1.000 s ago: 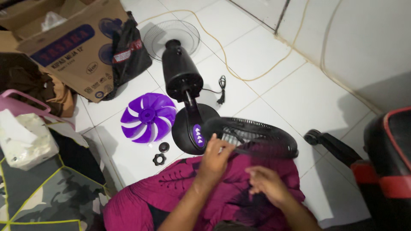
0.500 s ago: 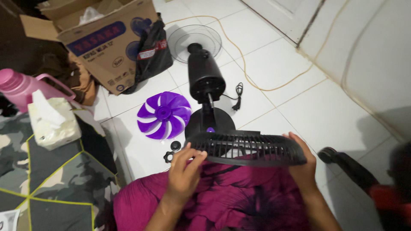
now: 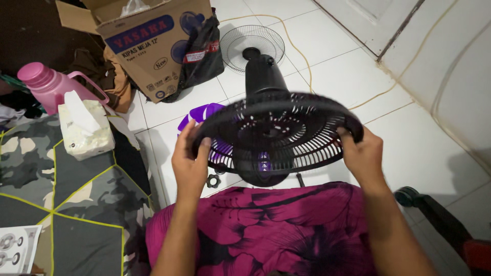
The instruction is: The person assembles a table fan by attaching the front grille, inserting the purple fan blade onto the motor shaft, securing it with a nut, and then attaching the rear wire grille. The fan remains on the floor during the process.
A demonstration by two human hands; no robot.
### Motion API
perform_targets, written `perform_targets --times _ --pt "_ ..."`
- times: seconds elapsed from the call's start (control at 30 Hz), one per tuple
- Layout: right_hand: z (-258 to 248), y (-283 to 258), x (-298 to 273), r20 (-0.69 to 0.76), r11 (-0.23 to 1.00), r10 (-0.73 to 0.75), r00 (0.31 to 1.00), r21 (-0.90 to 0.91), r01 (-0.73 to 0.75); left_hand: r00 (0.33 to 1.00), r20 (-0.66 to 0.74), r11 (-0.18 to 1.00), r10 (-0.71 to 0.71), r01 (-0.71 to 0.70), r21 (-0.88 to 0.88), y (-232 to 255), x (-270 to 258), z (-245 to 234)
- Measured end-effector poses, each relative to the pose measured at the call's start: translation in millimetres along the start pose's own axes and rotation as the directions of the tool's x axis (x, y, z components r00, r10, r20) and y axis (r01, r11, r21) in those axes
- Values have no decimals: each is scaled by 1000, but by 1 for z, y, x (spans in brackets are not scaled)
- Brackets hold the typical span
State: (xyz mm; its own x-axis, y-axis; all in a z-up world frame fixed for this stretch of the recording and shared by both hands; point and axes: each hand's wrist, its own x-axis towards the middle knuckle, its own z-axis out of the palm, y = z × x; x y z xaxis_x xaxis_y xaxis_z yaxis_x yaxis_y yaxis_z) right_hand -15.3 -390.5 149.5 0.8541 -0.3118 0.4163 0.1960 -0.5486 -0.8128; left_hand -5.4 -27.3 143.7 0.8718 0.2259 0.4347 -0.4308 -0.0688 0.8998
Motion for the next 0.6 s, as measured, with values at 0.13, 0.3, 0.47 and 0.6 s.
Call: perform_targets --times 0.13,0.3,0.47,0.6 --pt "13 12 13 33 991 117 993 57 -118 998 -32 996 -45 47 72 -28 3 2" --pt "26 25 30 47 973 140 989 181 -146 1000 -15 999 -14 15 32 -46 14 8" --pt "23 24 43 14 996 56 998 67 -56 999 -18 995 30 -28 100 -41 25 16" --pt "23 15 52 37 963 105 994 248 -111 999 -9 990 42 -40 135 -39 40 18"
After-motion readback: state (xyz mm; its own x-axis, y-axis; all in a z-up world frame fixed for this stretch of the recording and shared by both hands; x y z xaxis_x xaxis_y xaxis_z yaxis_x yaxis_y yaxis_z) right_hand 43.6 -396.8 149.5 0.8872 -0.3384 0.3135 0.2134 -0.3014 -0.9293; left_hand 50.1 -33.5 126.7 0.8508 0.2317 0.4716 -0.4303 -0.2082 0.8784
